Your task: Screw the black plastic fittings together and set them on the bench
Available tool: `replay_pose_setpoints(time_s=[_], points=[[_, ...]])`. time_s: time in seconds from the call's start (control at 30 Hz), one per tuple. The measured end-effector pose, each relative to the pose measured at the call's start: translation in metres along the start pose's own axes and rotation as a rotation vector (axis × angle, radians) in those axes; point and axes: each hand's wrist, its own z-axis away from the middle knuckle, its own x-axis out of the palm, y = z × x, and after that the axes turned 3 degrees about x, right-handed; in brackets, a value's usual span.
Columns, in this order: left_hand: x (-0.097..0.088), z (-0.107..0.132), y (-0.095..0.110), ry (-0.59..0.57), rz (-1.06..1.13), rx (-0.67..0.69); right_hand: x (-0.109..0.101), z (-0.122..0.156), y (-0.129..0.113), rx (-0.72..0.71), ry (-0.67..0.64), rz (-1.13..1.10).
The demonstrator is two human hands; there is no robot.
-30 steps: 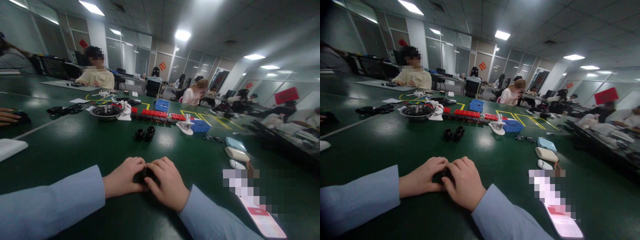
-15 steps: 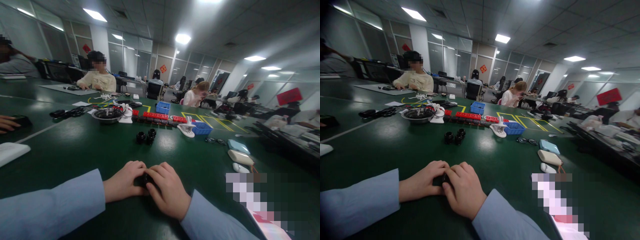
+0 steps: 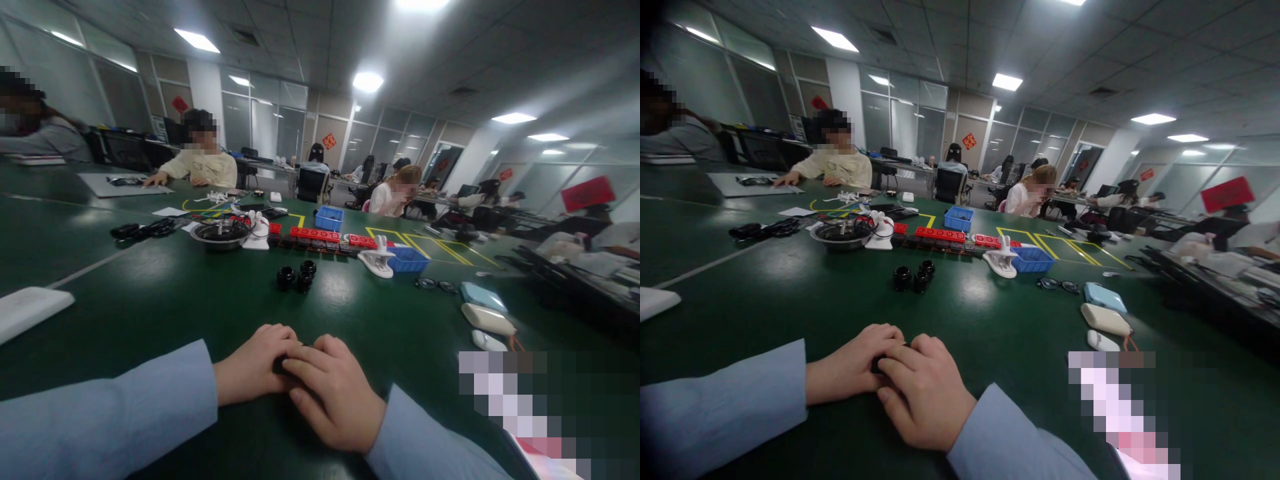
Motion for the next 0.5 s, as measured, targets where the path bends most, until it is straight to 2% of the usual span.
replay_pose_setpoints(time_s=[0.27,0.5], points=[[-0.0015,0.0018,-0.0009,-0.019,0.001,0.025,-0.001,0.0,0.0004,-0.105,0.014,-0.038],[-0.0045,0.0012,0.0022,-0.02,0.016,0.007,-0.0009,0.0006,0.0006,-0.163,0.093,-0.01]])
